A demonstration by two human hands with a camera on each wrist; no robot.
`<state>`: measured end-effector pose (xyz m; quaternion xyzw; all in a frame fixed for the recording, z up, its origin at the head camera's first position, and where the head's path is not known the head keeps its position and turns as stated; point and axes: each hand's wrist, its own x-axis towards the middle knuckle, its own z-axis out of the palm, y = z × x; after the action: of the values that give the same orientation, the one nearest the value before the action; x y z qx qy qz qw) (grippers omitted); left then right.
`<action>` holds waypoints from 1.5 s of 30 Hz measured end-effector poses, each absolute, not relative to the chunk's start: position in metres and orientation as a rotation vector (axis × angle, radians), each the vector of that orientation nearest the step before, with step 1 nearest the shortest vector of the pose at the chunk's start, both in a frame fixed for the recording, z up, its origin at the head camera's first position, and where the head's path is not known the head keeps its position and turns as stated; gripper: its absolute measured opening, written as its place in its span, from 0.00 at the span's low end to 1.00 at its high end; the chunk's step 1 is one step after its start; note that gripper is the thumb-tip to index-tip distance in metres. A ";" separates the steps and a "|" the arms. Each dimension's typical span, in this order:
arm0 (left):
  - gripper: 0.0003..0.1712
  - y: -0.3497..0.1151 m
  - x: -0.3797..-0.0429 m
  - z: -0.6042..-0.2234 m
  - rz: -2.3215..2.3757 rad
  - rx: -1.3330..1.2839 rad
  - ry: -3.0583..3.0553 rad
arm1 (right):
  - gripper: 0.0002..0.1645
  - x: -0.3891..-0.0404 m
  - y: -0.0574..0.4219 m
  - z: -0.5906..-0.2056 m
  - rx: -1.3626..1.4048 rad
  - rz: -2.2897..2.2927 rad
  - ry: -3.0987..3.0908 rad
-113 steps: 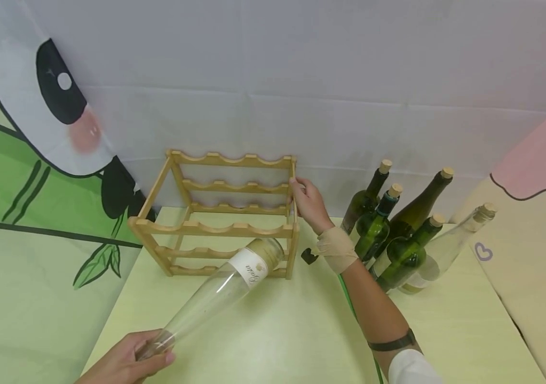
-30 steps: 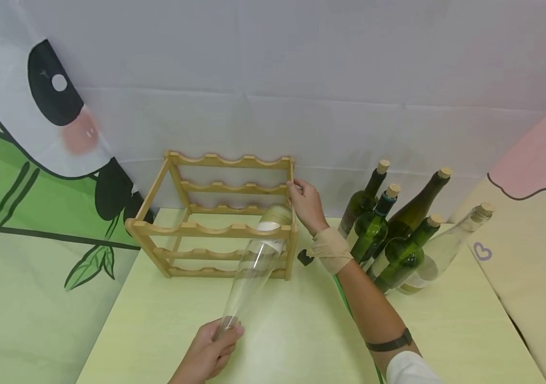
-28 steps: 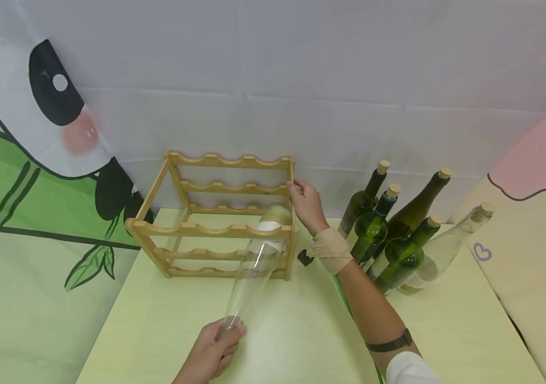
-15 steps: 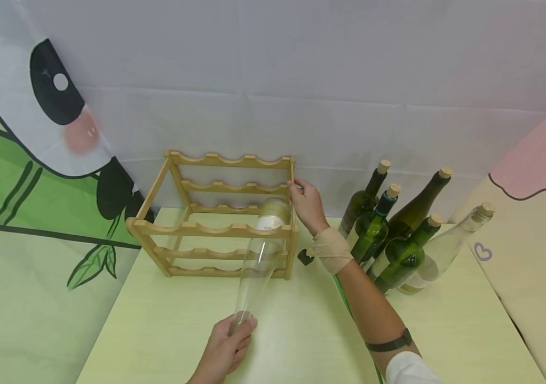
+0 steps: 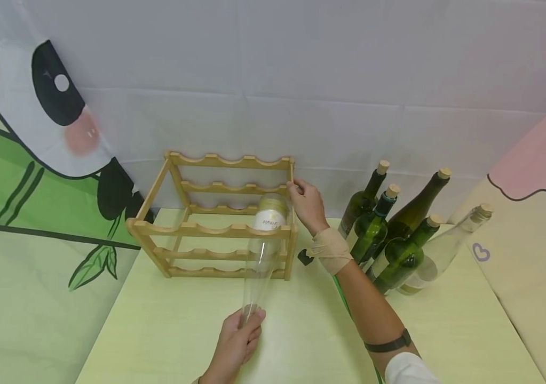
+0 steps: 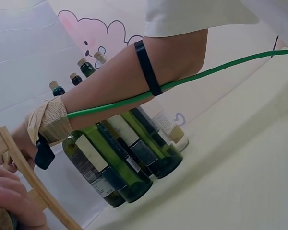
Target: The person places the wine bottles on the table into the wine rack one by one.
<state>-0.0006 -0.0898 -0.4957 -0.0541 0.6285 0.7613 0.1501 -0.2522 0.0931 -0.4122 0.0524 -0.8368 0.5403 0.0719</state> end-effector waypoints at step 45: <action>0.20 -0.059 -0.044 -0.491 2.335 -0.170 1.805 | 0.30 -0.252 0.092 -0.412 0.133 1.621 -2.516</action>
<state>-0.0442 -0.0595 -0.4914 -0.0573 0.6078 0.7866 0.0926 -0.2523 0.0923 -0.4119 0.0441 -0.8375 0.5397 0.0727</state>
